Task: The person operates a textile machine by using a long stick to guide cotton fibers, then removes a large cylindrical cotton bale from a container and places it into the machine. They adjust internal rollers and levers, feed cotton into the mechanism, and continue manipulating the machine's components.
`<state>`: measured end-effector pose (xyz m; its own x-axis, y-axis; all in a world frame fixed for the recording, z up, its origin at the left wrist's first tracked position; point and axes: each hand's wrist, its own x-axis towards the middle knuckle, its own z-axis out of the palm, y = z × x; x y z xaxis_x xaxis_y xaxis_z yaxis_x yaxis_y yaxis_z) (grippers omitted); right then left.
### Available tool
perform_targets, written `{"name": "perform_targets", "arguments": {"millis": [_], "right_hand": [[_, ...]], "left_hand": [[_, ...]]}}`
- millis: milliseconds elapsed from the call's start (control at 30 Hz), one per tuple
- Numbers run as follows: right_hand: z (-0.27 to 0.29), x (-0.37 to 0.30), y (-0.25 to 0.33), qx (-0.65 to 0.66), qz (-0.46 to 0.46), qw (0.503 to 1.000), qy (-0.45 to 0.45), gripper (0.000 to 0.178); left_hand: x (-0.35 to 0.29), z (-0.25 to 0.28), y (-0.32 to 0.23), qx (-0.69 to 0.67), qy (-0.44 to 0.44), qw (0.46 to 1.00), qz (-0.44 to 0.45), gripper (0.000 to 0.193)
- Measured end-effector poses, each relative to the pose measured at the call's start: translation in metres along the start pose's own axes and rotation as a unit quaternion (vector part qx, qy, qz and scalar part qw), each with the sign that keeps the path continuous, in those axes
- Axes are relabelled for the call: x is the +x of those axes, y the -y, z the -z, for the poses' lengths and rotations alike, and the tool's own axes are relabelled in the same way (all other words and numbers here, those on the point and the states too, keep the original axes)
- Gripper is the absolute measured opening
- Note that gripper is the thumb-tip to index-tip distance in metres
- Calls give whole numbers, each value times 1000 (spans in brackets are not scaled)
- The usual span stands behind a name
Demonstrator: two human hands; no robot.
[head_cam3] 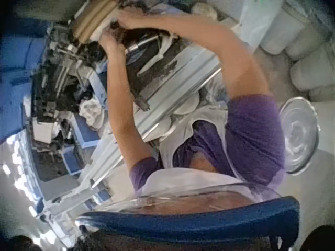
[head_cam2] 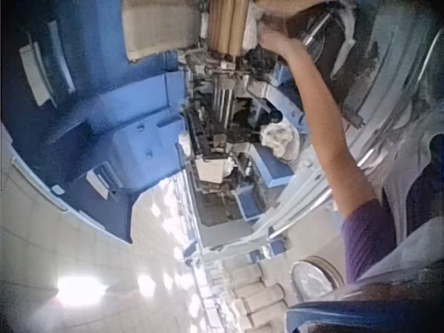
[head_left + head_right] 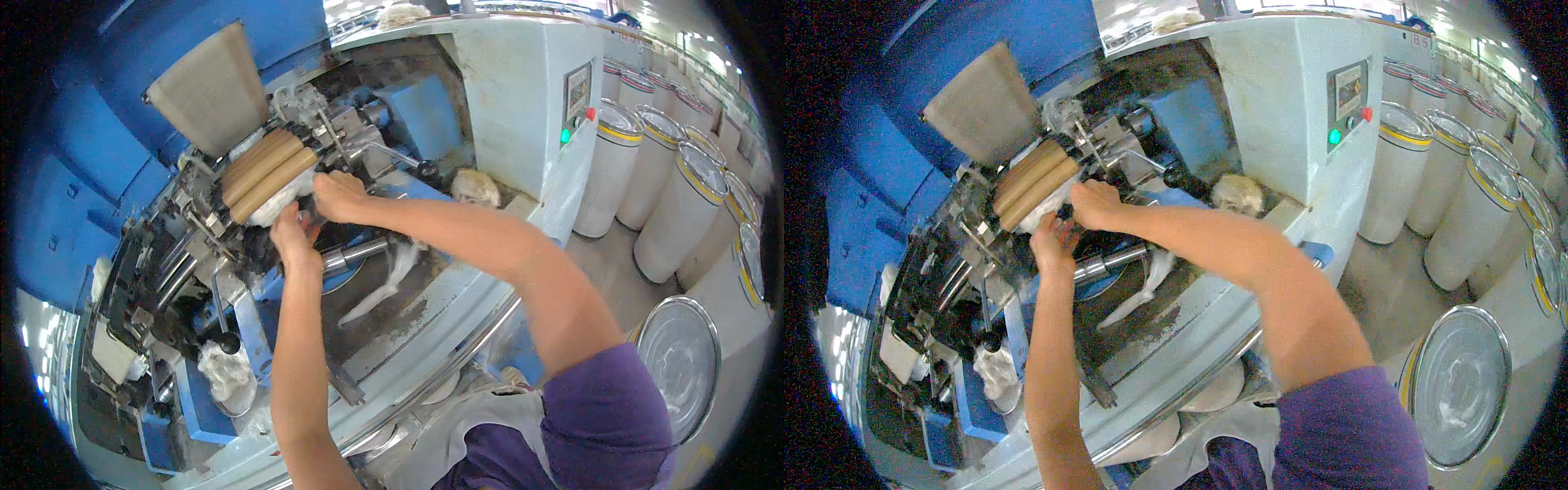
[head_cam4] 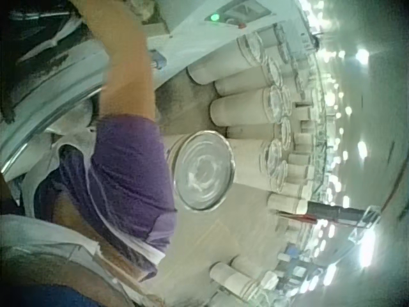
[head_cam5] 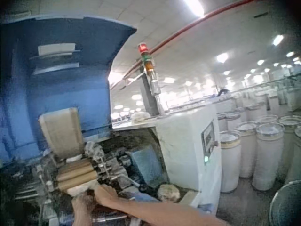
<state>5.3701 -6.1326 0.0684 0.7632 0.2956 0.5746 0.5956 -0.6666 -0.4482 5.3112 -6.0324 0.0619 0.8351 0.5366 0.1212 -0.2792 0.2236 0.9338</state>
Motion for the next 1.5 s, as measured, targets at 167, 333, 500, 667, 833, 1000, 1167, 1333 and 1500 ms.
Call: {"name": "perform_targets", "arguments": {"millis": [167,333,500,667,833,1000,1167,1333,1500], "right_hand": [[-33,35,7,236,-217,937,-140,15],[-59,55,14,332,-312,875,-163,15],[-79,52,14,369,-268,876,-160,19],[-100,46,1,362,-196,888,-203,10],[-101,45,-1,369,-176,867,-284,19],[-88,42,-1,397,-94,904,-130,22],[-83,54,-7,384,-182,887,-179,16],[-90,64,-1,442,-253,856,-92,22],[-90,67,-1,463,-242,850,-71,12]], "left_hand": [[21,28,9,-57,42,996,45,39],[37,39,18,-14,30,998,61,34],[48,45,26,-48,74,995,49,43],[24,36,24,-32,75,996,28,38],[-5,25,3,-61,25,998,0,24],[13,25,6,22,9,999,-44,23],[53,19,23,259,173,904,-293,23],[71,20,30,457,82,777,-426,20],[94,24,34,518,59,690,-502,14]]}}
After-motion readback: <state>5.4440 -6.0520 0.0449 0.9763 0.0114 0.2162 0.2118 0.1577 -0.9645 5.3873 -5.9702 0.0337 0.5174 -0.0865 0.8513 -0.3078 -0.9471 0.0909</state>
